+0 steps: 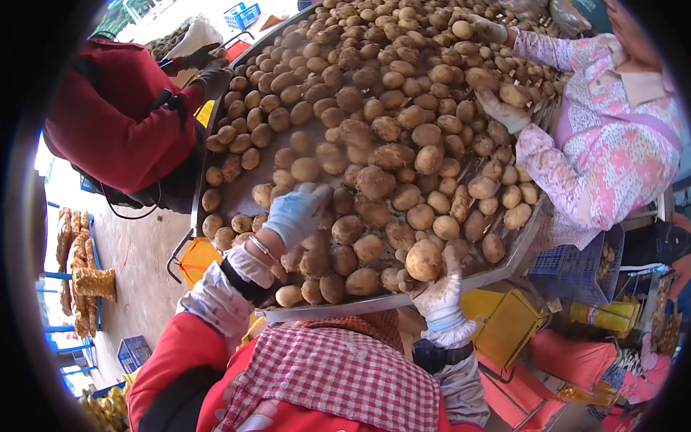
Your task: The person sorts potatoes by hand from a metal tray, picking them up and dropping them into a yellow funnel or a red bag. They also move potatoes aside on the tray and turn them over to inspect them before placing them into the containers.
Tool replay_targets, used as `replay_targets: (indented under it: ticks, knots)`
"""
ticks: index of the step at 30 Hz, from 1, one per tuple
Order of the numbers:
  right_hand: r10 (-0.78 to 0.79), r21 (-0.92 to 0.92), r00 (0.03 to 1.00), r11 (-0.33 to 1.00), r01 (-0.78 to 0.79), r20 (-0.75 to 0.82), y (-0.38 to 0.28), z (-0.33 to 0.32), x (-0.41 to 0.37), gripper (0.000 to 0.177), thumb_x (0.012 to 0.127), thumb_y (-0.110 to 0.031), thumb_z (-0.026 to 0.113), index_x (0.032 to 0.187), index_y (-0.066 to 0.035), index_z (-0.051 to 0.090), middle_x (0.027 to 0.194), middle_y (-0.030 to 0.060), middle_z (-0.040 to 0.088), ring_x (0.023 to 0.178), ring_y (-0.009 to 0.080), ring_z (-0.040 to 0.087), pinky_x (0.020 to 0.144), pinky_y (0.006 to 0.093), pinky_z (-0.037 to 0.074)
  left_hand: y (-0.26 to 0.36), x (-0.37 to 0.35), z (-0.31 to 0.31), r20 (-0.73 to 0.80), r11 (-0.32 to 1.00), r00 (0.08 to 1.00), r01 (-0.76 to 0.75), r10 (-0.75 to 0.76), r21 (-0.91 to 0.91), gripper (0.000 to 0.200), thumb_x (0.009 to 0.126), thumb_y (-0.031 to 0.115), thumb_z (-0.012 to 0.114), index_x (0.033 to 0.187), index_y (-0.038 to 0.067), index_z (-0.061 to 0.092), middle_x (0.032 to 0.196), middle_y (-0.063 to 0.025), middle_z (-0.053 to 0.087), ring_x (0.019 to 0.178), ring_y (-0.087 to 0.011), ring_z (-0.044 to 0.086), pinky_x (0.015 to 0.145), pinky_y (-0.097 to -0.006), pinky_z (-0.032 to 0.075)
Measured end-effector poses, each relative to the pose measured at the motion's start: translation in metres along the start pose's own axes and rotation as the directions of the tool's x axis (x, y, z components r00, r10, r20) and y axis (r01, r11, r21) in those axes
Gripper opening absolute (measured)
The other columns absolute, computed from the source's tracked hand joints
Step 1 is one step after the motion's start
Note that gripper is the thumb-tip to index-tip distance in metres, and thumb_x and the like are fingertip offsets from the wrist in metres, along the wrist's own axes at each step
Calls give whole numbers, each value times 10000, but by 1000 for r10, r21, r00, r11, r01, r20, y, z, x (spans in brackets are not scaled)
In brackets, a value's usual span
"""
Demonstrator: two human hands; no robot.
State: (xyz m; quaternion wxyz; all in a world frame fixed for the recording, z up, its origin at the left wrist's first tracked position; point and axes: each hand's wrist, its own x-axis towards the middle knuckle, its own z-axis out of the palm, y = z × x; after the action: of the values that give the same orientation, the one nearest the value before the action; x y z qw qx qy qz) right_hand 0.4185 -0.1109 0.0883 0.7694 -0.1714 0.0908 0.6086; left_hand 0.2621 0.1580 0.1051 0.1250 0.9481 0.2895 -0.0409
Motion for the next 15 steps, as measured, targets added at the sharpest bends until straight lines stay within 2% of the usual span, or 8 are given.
replay_targets:
  ticks: [2,6,9,11,12,13,14,15]
  knots:
    - [-77,-63,985,996,68,-157,6,6,-3,649,875,-590,550,1298,-99,515,1191,223,590,976,367,639,770,503,560,-2,11,-4,29,1000,999,22,-22,2,375,883,230,566,1254,190,537,1145,-108,584,968,-303,655,769,-444,532]
    - [-129,-51,973,991,121,-193,14,15,-1,660,866,-599,573,1261,-72,534,1158,227,597,1051,392,593,825,534,536,6,40,-9,173,996,983,58,-69,65,455,867,249,601,1310,181,520,1175,-122,605,1033,-344,627,863,-443,503]
    - [-72,-16,982,997,71,-176,16,6,1,551,888,-558,567,940,-14,639,1063,222,618,1024,376,598,826,522,538,-1,43,-3,202,988,979,10,-41,151,453,864,249,619,1308,199,543,1154,-120,624,1042,-348,621,882,-443,496]
    - [-50,-46,992,998,45,-113,11,-9,-3,530,898,-537,565,927,-13,642,1019,216,633,974,366,618,798,507,550,-22,31,0,85,980,989,-110,125,-165,413,907,248,599,1305,150,553,1165,-96,636,1014,-292,642,867,-410,507]
    - [-26,-70,998,997,22,-59,11,-14,-3,510,908,-515,563,914,-12,645,975,209,648,925,355,639,771,492,563,-25,23,-2,87,982,989,-108,123,-158,413,907,248,599,1305,150,553,1165,-96,636,1014,-292,642,867,-410,507]
    - [-58,-173,998,984,51,-33,15,3,-5,455,920,-459,573,954,-9,637,902,195,666,804,329,668,708,440,583,-26,10,-6,135,754,989,50,52,-654,429,924,280,596,1315,117,535,1094,-99,652,949,-262,654,777,-373,528]
    - [-50,-169,998,985,43,-33,17,5,-1,455,920,-459,573,954,-9,637,902,195,666,804,329,668,708,440,583,-25,-6,-10,210,281,978,199,11,-939,454,941,312,592,1326,83,517,1023,-103,667,885,-233,666,686,-337,549]
    - [-41,-242,995,970,18,-88,17,7,5,435,924,-434,576,987,-7,631,905,194,670,783,317,672,697,427,586,-7,-27,-23,120,82,993,121,-24,-989,528,976,438,506,1321,38,493,951,-97,659,772,-197,651,644,-297,536]
